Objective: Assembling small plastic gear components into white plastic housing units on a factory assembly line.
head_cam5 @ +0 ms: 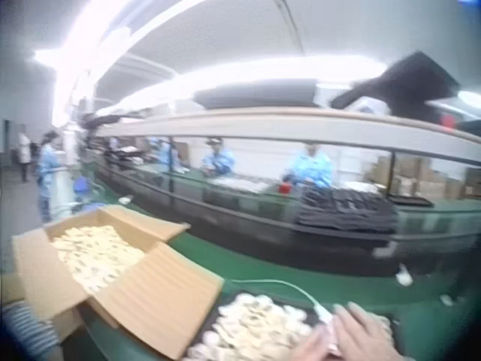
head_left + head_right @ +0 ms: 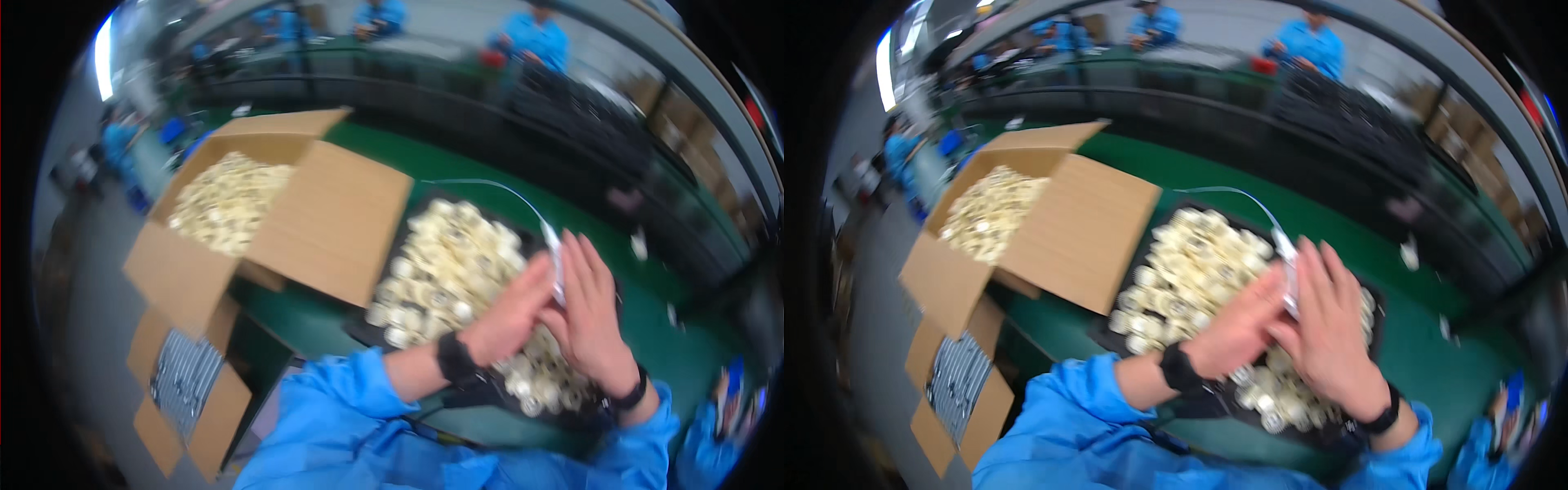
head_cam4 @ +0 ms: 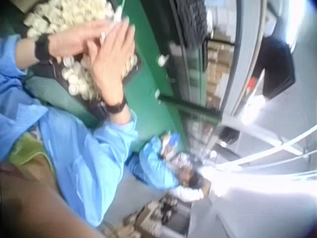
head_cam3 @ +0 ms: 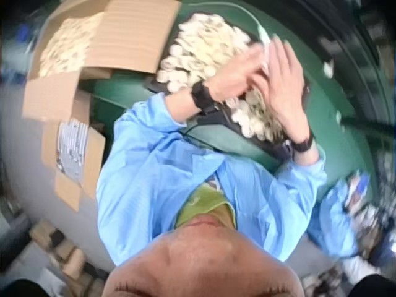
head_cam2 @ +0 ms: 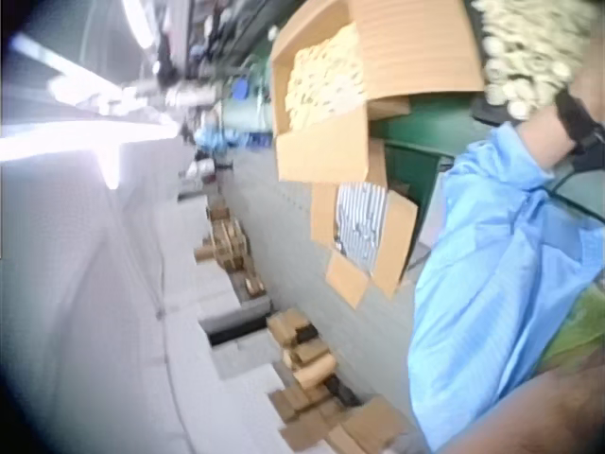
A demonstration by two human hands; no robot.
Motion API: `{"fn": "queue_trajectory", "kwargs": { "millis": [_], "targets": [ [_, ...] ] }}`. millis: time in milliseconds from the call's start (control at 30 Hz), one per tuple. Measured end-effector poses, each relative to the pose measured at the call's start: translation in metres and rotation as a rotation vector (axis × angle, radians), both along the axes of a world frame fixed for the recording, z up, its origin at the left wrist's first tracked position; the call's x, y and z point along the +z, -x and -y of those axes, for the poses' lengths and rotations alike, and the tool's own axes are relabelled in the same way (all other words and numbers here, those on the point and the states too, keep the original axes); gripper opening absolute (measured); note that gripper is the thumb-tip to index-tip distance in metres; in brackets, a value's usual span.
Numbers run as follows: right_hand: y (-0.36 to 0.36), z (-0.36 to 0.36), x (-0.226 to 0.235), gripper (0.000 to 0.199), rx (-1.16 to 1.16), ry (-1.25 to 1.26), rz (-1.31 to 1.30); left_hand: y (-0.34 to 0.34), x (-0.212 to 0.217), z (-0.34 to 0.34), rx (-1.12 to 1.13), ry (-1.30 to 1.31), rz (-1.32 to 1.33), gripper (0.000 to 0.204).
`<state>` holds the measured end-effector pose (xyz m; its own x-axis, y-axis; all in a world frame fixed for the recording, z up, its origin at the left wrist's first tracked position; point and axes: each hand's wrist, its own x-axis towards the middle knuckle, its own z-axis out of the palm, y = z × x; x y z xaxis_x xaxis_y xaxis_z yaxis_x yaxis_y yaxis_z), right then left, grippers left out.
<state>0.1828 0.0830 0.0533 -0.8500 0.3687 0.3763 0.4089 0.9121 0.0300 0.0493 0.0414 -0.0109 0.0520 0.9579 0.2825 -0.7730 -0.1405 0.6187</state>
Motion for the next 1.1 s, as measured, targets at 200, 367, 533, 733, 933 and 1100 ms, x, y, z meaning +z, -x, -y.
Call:
{"fn": "queue_trajectory", "kwargs": {
  "millis": [200, 367, 533, 733, 933, 1100],
  "targets": [
    [-0.066, -0.033, 0.014, 0.041, -0.040, 0.309, -0.387, 0.005, 0.015, 0.002, -0.079, 0.185, 0.050, 0.050],
    [-0.109, -0.055, -0.029, 0.023, -0.223, 0.269, -0.190, 0.005, 0.007, 0.004, -0.096, 0.236, 0.081, 0.052],
    [-0.101, -0.053, -0.043, 0.018, -0.329, 0.235, 0.052, 0.008, 0.001, 0.010, -0.093, 0.285, -0.015, 0.051],
    [-0.083, -0.053, -0.061, 0.027, -0.409, 0.247, 0.080, 0.006, 0.004, 0.009, -0.121, 0.291, -0.068, 0.048],
    [-0.082, -0.058, -0.052, 0.031, -0.526, 0.232, 0.057, 0.006, 0.003, 0.004, -0.137, 0.293, -0.026, 0.044],
    [-0.072, -0.057, -0.061, 0.027, -0.450, 0.262, -0.006, 0.007, -0.007, 0.011, -0.170, 0.269, 0.085, 0.042]
  ]
}}
